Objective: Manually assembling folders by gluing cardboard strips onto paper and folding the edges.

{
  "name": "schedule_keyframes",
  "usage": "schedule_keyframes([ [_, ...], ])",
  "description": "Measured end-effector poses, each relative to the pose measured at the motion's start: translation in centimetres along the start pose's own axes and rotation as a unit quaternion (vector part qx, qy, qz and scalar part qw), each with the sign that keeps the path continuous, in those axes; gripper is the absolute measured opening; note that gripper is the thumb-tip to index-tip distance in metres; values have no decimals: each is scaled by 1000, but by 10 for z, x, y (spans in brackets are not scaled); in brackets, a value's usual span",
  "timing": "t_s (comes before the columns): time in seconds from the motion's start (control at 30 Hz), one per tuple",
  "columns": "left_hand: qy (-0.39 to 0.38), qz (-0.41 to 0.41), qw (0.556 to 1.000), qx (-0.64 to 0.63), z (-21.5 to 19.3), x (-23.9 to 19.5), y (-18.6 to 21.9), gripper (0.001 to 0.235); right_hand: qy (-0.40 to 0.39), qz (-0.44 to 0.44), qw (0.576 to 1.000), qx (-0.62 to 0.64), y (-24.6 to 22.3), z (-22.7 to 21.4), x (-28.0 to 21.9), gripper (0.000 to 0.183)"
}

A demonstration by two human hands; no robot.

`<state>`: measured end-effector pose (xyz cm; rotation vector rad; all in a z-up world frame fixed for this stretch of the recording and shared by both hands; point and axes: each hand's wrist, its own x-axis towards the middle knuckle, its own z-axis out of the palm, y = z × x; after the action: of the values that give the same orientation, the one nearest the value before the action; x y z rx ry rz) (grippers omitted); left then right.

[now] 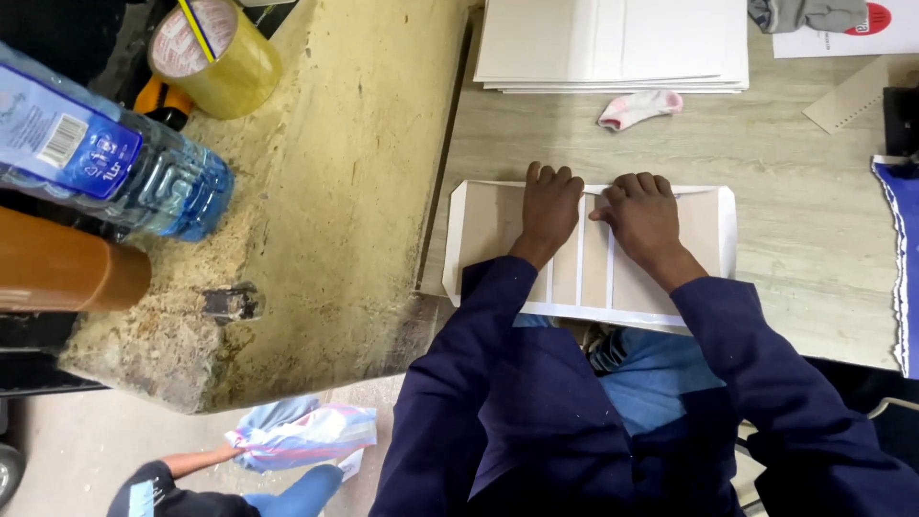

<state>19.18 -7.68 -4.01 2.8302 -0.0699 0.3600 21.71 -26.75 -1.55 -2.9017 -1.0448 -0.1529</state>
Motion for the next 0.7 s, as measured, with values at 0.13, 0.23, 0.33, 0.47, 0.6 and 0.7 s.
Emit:
schedule_keyframes([
  [0.13,49,36,996,60,21,-13,5,10,52,-5,998,-24,0,20,-6,37],
  [0.23,97,60,987,111,34,-22,6,12,92,-16,994,-53,-3,34,-10,33],
  [0.33,153,76,978,117,29,-25,10,11,120,-14,990,-77,-12,30,-14,31],
  [0.47,144,73,986,46,32,-21,13,40,128,-14,988,-90,-17,24,-17,27],
  [0.6,82,68,994,16,17,-28,17,42,123,-17,988,-95,-8,38,-12,26],
  [0.7,64,54,996,5,29,-26,11,43,123,-23,986,-106,2,42,-4,24],
])
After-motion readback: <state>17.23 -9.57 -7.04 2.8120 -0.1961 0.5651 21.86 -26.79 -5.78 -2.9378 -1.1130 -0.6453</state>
